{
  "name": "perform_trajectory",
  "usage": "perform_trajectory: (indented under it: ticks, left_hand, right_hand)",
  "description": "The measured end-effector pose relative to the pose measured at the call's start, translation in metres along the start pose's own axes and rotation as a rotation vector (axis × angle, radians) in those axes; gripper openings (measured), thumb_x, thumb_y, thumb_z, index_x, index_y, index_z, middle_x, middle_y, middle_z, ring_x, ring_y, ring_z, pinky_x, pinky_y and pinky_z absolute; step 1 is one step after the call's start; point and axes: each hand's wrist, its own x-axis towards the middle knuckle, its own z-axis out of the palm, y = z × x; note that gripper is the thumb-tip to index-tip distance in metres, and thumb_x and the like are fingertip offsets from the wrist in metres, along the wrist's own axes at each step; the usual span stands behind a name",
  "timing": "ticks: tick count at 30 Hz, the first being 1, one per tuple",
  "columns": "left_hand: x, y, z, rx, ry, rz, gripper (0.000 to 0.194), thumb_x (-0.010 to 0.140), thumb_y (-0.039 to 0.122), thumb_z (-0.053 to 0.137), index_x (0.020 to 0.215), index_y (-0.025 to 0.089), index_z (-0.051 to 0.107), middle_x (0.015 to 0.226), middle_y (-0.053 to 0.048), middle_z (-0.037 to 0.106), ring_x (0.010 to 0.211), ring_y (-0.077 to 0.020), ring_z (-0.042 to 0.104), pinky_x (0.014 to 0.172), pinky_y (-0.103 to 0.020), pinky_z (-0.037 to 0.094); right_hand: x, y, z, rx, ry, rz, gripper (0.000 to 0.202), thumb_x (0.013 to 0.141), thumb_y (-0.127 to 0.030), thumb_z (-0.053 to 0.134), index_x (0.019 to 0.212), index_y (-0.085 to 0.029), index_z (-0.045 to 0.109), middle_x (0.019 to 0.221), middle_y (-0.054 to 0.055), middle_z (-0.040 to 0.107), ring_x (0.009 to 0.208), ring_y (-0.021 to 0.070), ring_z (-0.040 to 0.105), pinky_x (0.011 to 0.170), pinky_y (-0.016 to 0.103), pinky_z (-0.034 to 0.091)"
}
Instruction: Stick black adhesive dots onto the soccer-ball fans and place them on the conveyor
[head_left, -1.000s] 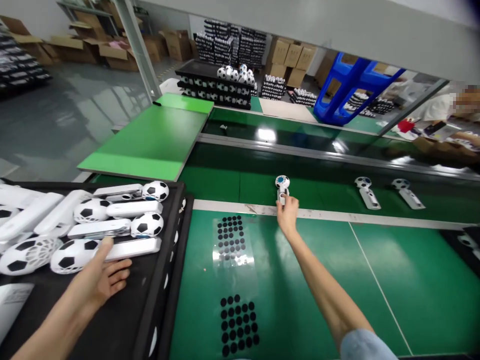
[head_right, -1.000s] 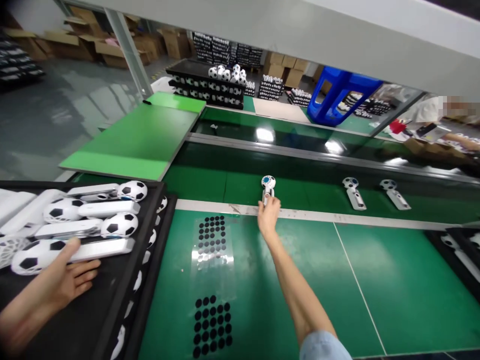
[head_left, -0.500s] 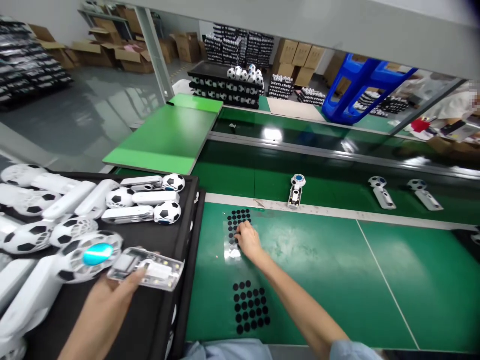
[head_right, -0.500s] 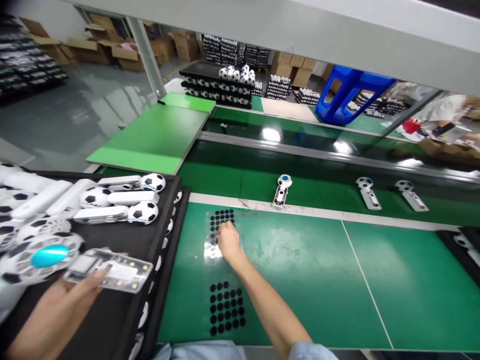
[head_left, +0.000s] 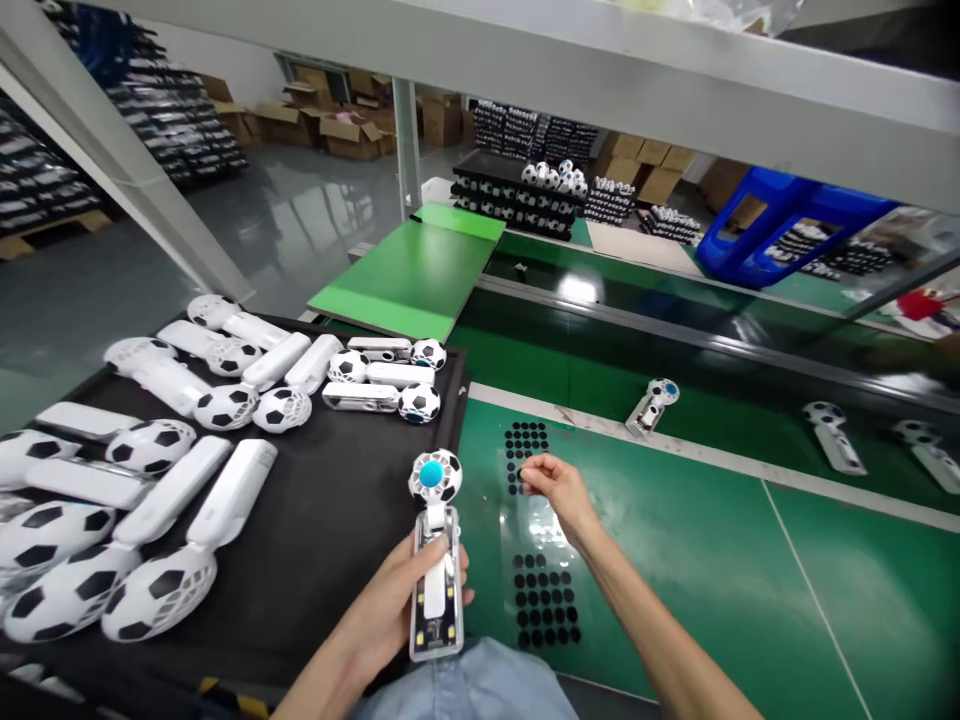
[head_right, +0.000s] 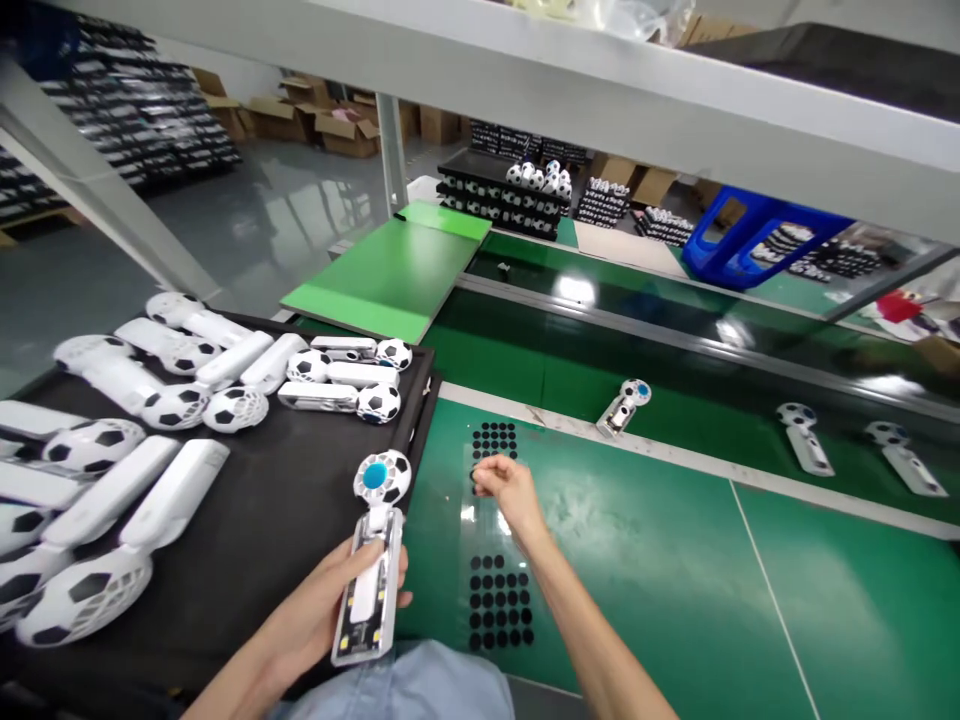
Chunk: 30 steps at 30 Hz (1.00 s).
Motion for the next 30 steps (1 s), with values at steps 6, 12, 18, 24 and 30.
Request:
perform_trajectory:
  ticks: [6,12,18,24,30]
  left_hand:
    - [-0.006,-0.015,0.001,0.111,-0.105,-0.043,0.041,0.068,0.023,0.070,0.104,0.021,0.052,0.082,0.000,0.060,0.058,-0.0112,0.054,0.058,-0.027,0.048]
    - [-0.008,-0.022,-0.007,0.200,-0.214,0.075,0.045,0.067,0.020,0.067,0.110,0.018,0.053,0.088,-0.001,0.060,0.082,-0.0155,0.056,0.070,-0.023,0.043]
    - [-0.013,-0.020,-0.004,0.334,-0.269,0.177,0.057,0.073,0.020,0.061,0.127,0.018,0.043,0.114,-0.007,0.060,0.104,-0.0218,0.055,0.085,-0.029,0.044]
    - [-0.014,-0.020,-0.006,0.505,-0.231,0.233,0.080,0.069,0.022,0.058,0.141,0.013,0.024,0.146,-0.012,0.034,0.138,-0.0286,0.021,0.101,-0.033,0.038]
    - [-0.007,-0.021,-0.008,0.735,-0.163,0.331,0.082,0.067,0.014,0.050,0.143,0.007,0.020,0.151,-0.014,0.024,0.139,-0.0259,0.021,0.113,-0.036,0.024]
  right_hand:
    - [-0.068,-0.036,0.031,0.192,-0.234,0.068,0.016,0.066,-0.034,0.064,0.067,-0.019,0.060,0.052,-0.004,0.055,0.045,0.0104,0.051,0.049,0.024,0.045]
    - [-0.099,-0.036,0.048,0.099,-0.251,-0.046,0.011,0.072,-0.016,0.052,0.080,-0.020,0.058,0.062,-0.005,0.053,0.053,0.0095,0.054,0.053,0.021,0.045]
    - [-0.112,-0.041,0.050,-0.246,-0.178,-0.249,0.015,0.078,-0.008,0.047,0.072,-0.019,0.056,0.070,-0.002,0.053,0.062,0.0110,0.053,0.056,0.021,0.043]
    - [-0.116,-0.042,0.050,-0.361,-0.155,-0.326,0.016,0.081,-0.007,0.044,0.076,-0.020,0.054,0.074,-0.001,0.054,0.067,0.0122,0.051,0.060,0.023,0.038]
    - [-0.116,-0.041,0.053,-0.345,-0.135,-0.286,0.014,0.081,-0.009,0.044,0.076,-0.020,0.052,0.074,-0.001,0.053,0.065,0.0121,0.050,0.060,0.023,0.037]
